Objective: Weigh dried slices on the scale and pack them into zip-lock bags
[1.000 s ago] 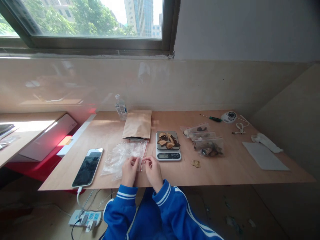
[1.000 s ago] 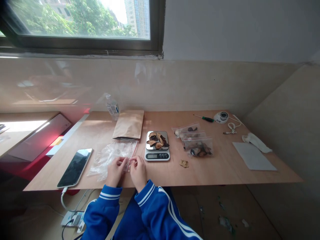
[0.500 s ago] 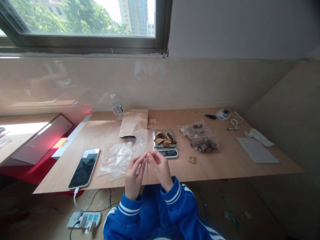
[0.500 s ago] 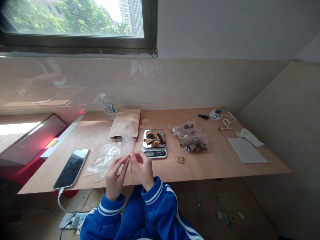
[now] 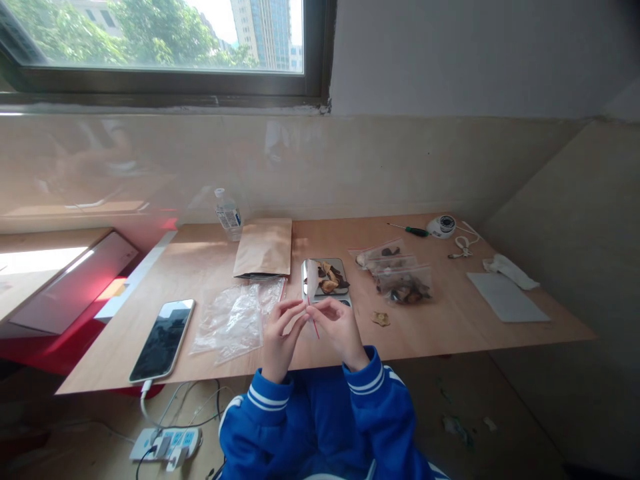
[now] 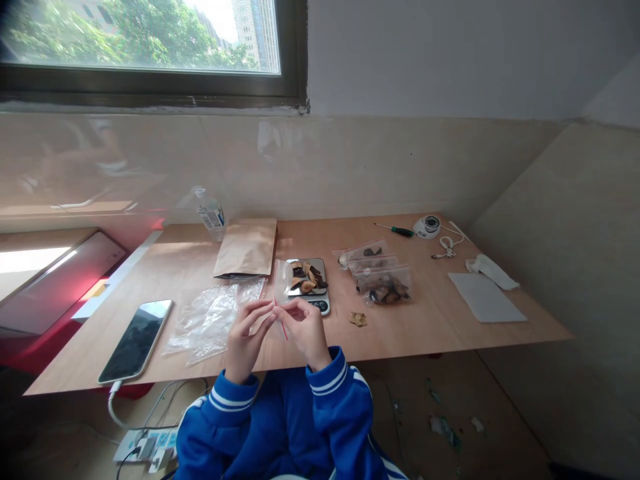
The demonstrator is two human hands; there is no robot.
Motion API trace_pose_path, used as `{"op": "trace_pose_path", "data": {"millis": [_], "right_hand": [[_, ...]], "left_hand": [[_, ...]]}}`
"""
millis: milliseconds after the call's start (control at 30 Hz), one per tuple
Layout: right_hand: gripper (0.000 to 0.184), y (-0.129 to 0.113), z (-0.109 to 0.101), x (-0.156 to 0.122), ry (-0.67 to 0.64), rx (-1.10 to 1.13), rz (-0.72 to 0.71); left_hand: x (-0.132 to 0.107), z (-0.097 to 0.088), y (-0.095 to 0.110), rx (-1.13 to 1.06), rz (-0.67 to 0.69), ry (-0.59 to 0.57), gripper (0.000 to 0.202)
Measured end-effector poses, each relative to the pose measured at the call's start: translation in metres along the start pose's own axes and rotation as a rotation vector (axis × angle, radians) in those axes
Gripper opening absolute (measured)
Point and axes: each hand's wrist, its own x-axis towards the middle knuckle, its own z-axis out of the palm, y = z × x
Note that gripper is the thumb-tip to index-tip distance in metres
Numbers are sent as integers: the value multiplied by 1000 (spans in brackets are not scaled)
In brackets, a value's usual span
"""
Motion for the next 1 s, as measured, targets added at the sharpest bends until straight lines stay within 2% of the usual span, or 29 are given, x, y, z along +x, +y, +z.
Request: {"op": "trace_pose_path", "data": {"millis": [100,300,433,500,633,700,833,900,1000], "right_hand": [[25,0,-4,2,-14,59,19],[23,-4,-6,2,-50,15,-17],[24,-6,-1,2,-86,8,-38],[25,-5,-1,4,-63,25,-28],[31,1,-8,10,144,34,14],[33,6,-14,12,217,-18,15],[33,12,-23,14,159,-185,-28],[31,14,-27,18,129,-338,-116],[30,23,-37,34,236,-670,-292]], "left_hand": [[0,2,2,-133,-67,-3,9],[0,7,12,-381,-280,63,11],[1,6,13,-435,-381,111,14],[2,5,10,-443,-409,150,16],[5,1,6,-368,-432,414,22],[7,-1,8,-275,-425,502,23],[7,-3,16,-112,-385,501,23],[5,-3,15,-47,-361,482,22],[3,-3,8,44,-346,425,21]]}}
